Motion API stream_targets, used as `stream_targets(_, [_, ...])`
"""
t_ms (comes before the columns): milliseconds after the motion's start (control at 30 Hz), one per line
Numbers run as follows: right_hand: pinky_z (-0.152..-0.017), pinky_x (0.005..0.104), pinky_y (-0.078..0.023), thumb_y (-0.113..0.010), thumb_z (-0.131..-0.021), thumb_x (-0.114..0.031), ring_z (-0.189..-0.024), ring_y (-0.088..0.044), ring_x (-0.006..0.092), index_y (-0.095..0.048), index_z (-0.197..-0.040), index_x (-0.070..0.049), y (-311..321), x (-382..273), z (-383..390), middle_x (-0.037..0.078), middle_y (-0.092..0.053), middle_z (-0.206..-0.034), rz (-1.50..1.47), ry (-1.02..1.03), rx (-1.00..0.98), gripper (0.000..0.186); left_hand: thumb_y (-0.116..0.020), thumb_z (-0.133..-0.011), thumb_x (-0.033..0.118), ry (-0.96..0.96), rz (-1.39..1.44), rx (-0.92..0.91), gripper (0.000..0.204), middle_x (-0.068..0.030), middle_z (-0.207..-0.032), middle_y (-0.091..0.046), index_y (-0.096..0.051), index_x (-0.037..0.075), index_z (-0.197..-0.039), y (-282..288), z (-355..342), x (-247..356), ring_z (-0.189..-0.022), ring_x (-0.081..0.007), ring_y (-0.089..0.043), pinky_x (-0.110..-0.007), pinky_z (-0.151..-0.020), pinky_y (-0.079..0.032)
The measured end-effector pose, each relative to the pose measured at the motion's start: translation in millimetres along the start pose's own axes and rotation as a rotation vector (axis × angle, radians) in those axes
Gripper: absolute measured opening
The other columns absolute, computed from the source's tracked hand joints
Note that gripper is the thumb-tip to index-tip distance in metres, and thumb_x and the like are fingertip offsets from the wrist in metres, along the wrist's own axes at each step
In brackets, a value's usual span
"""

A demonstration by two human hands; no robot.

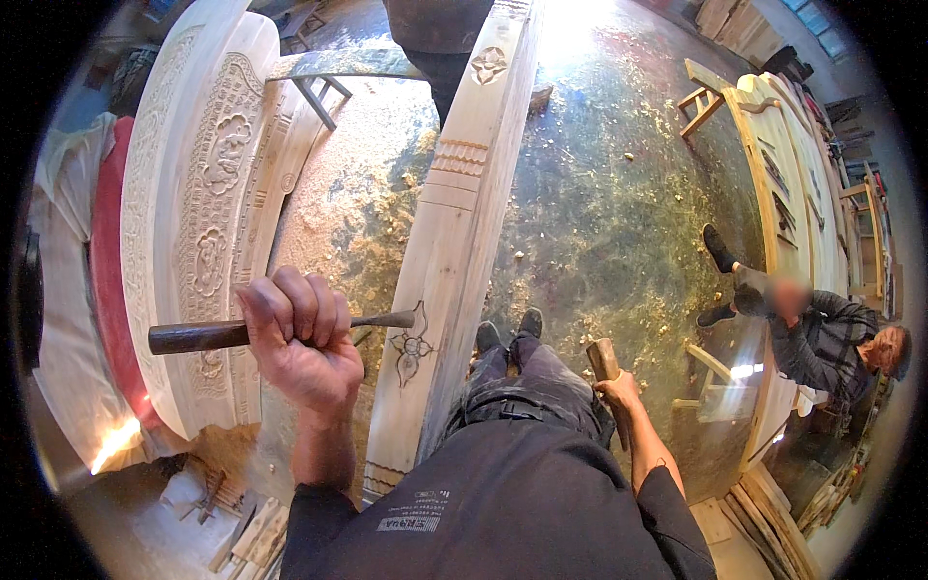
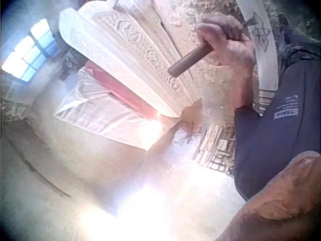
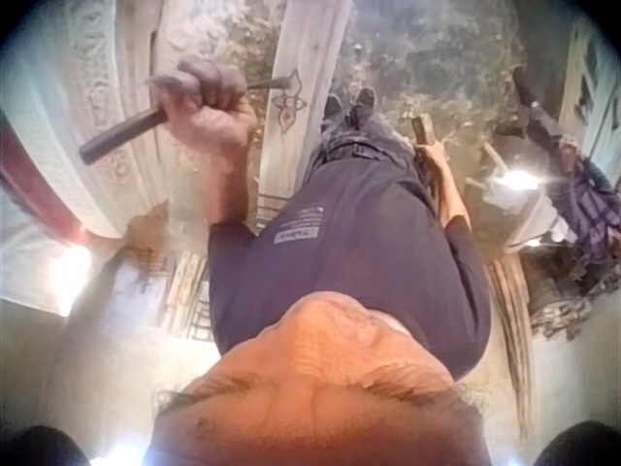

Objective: The person carves intricate decorative patterns into a wooden board using a chisel and a wooden mallet.

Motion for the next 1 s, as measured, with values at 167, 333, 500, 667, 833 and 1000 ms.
stream_targets(167, [-0.078, 0.0369, -0.054, -0.092, -0.066, -0.022, -0.084, -0.07, 0.0214, -0.073, -0.107, 0.001, -0.6, 5.6, -6.6, 0.01, -0.076, -0.092, 0.033, -0.003, -0.009, 0.051, -0.043, -0.114, 0.043, 0.042, -0.005, 0.033, 0.051, 0.0033, -0.066, -0.026, -0.032, 0.016, -0.073, 0.7, 1.0, -8.5, -0.054, -0.008, -0.02, -0.026, -0.046, -0.019])
stream_targets(333, [-0.068, 0.0369, -0.057, -0.09, -0.069, -0.022, -0.073, -0.072, 0.0215, -0.072, -0.108, 0.0, 1.1, 1.0, -1.1, 0.011, -0.076, -0.087, 0.071, 0.037, 0.016, 0.048, -0.045, -0.114, 0.043, 0.06, -0.009, 0.036, 0.052, 0.0034, -0.066, -0.026, -0.032, 0.016, -0.072, -0.9, 1.9, -9.8, -0.054, -0.0079, -0.02, -0.026, -0.046, -0.019])
stream_targets(500, [-0.062, 0.0368, -0.057, -0.089, -0.071, -0.02, -0.067, -0.073, 0.0208, -0.072, -0.108, 0.0, 1.8, -6.2, 4.2, 0.011, -0.076, -0.083, 0.082, 0.078, 0.022, 0.045, -0.046, -0.113, 0.042, 0.079, -0.007, 0.043, 0.051, 0.0031, -0.066, -0.026, -0.033, 0.015, -0.072, -1.7, 3.1, -11.2, -0.055, -0.0077, -0.02, -0.026, -0.046, -0.019])
stream_targets(667, [-0.063, 0.0369, -0.057, -0.088, -0.071, -0.02, -0.068, -0.073, 0.0207, -0.072, -0.11, -0.001, -0.3, -3.0, -1.2, 0.011, -0.076, -0.086, 0.078, 0.071, 0.012, 0.046, -0.046, -0.113, 0.043, 0.078, -0.031, 0.028, 0.05, 0.003, -0.067, -0.026, -0.034, 0.015, -0.074, -0.5, 3.2, -11.7, -0.055, -0.0077, -0.021, -0.026, -0.046, -0.019])
stream_targets(833, [-0.066, 0.0382, -0.057, -0.088, -0.07, -0.023, -0.072, -0.073, 0.0218, -0.072, -0.111, -0.001, -3.1, 10.2, -13.1, 0.011, -0.077, -0.087, 0.098, 0.057, 0.018, 0.049, -0.046, -0.113, 0.043, 0.079, -0.019, 0.013, 0.05, 0.0031, -0.067, -0.026, -0.033, 0.015, -0.074, -1.9, 2.2, -12.7, -0.055, -0.0077, -0.02, -0.026, -0.046, -0.019])
stream_targets(1000, [-0.068, 0.0385, -0.057, -0.088, -0.07, -0.025, -0.074, -0.073, 0.0227, -0.072, -0.112, -0.001, -3.4, 10.0, -14.1, 0.011, -0.077, -0.09, 0.132, 0.057, 0.028, 0.051, -0.045, -0.114, 0.043, 0.069, -0.016, 0.007, 0.05, 0.0032, -0.067, -0.026, -0.033, 0.016, -0.073, -0.8, 1.9, -11.2, -0.054, -0.0075, -0.02, -0.026, -0.046, -0.019])
Point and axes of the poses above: each hand's wrist, its own z-axis away from the middle knuckle, its own y-axis out of the back of the hand, x = y × z, the point moved 5 cm from there along -z, towards the middle knuckle
